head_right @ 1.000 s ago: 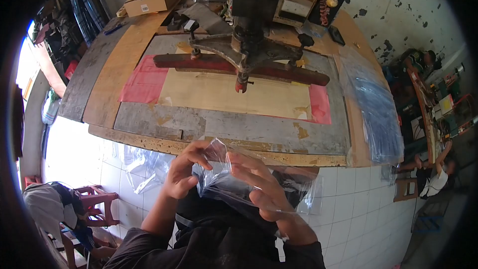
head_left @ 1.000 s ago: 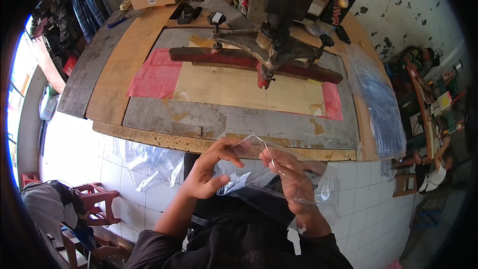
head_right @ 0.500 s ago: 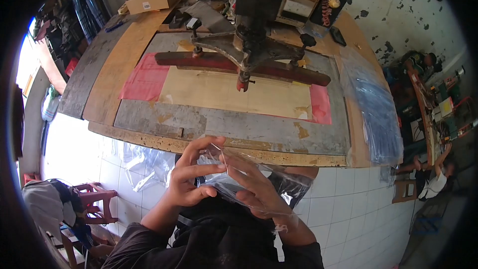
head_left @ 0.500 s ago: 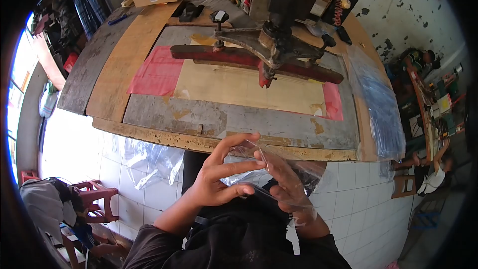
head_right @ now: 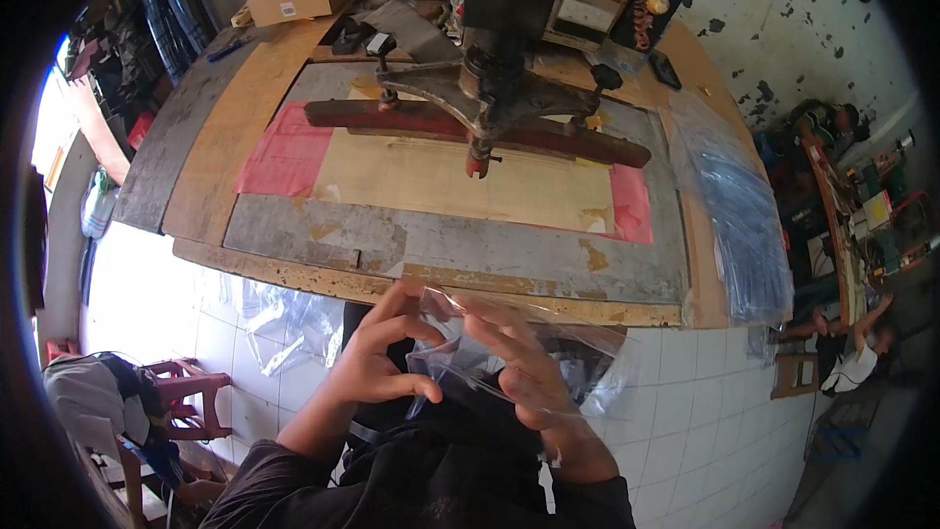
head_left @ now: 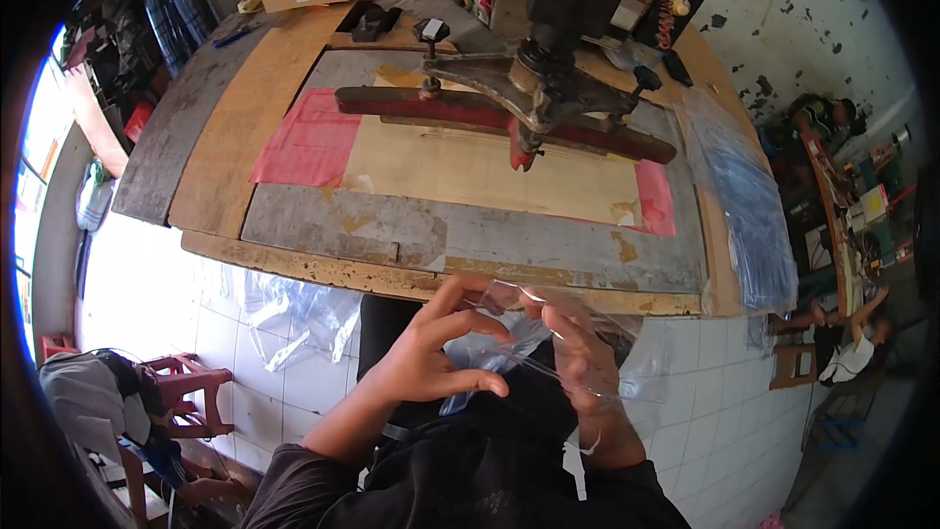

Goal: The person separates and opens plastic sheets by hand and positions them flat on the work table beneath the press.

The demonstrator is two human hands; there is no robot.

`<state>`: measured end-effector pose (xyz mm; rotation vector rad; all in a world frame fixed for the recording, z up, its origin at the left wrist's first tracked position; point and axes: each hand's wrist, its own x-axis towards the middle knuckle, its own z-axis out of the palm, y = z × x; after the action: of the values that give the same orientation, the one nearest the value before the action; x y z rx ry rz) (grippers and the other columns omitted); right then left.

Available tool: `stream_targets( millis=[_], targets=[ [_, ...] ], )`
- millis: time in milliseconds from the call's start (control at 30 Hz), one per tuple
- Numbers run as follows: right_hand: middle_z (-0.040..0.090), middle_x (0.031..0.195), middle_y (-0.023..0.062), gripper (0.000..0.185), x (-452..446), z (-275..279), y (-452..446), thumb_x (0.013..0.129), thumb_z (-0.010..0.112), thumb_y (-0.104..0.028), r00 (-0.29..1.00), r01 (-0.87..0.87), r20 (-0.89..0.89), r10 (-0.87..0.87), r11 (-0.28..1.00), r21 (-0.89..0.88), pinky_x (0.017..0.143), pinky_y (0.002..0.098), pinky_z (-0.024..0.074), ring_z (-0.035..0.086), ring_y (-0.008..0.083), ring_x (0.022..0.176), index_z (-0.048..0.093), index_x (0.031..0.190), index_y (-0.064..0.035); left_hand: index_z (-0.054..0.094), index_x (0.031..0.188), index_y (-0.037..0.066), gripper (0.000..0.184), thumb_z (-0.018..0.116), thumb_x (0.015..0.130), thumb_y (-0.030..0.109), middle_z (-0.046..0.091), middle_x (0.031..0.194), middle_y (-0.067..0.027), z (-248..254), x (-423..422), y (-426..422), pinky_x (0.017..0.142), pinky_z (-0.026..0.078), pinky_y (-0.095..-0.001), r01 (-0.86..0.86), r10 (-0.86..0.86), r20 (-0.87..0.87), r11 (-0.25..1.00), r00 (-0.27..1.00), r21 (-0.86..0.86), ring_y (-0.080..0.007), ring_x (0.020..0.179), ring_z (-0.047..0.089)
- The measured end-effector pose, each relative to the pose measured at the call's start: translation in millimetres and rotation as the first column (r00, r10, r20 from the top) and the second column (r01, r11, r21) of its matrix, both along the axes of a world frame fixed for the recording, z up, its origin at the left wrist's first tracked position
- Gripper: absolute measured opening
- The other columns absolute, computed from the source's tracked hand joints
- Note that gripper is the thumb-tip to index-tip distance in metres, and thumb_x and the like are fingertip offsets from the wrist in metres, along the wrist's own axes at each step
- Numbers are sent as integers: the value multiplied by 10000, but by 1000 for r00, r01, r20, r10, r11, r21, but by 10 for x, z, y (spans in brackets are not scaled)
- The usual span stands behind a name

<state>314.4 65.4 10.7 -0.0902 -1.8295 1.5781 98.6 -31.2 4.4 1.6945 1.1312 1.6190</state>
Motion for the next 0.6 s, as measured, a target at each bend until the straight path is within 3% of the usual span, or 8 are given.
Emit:
stream_targets(
  millis=[100,133,233,300,333,533,600],
  targets=[
    [484,1589,198,617,18,126,-5,1098,481,-481,999,-2,49,3,1000,-15,1248,523,263,417,359,1503,543,1541,-56,743,957,18,281,918,799,171,675,1126,-126,-56,-21,-14,881,548,-394,16,-26,-54,985,998,-172,-284,1032,697],
    [492,1585,207,624,41,129,13,1097,485,-479,997,-49,61,53,997,-61,1243,523,276,425,362,1502,540,1538,-42,732,905,16,204,892,813,102,728,1025,-119,-43,-30,-26,871,555,-375,-45,39,-39,984,998,-170,-268,1007,713],
    [512,1572,234,651,161,48,93,1097,496,-472,991,-107,59,119,977,-182,1225,521,320,475,390,1472,516,1536,8,736,879,19,183,890,817,96,760,990,-110,-68,-166,-46,843,562,-369,-35,38,20,988,999,-151,-272,955,732],
    [524,1553,256,648,191,-10,53,1096,521,-445,994,-101,-7,108,903,-417,1218,523,339,518,412,1433,498,1539,27,737,852,23,161,881,830,90,778,956,-104,-31,-163,-73,816,563,-359,-52,48,-28,983,998,-174,-262,905,743],
    [441,1610,279,642,247,-45,106,1094,548,-403,981,-186,-36,191,869,-459,1231,524,319,448,422,1488,454,1570,16,738,848,23,158,879,835,91,776,951,-103,-12,-161,-85,812,564,-356,-32,25,-35,979,999,-200,-257,903,744],
    [269,1709,250,623,309,-357,167,1116,523,-345,935,-351,-148,322,790,-502,1253,531,278,315,425,1561,354,1639,-52,746,846,21,147,880,835,83,771,948,-103,-60,-154,-67,808,569,-349,-22,17,-32,986,999,-168,-250,908,749],
    [278,1706,247,608,314,-447,136,1119,521,-317,927,-372,-154,343,775,-510,1253,531,279,324,422,1557,347,1645,-67,749,848,20,145,881,832,77,770,951,-104,-95,-183,-61,809,569,-348,-37,36,-13,990,999,-137,-250,907,749]
  ],
)
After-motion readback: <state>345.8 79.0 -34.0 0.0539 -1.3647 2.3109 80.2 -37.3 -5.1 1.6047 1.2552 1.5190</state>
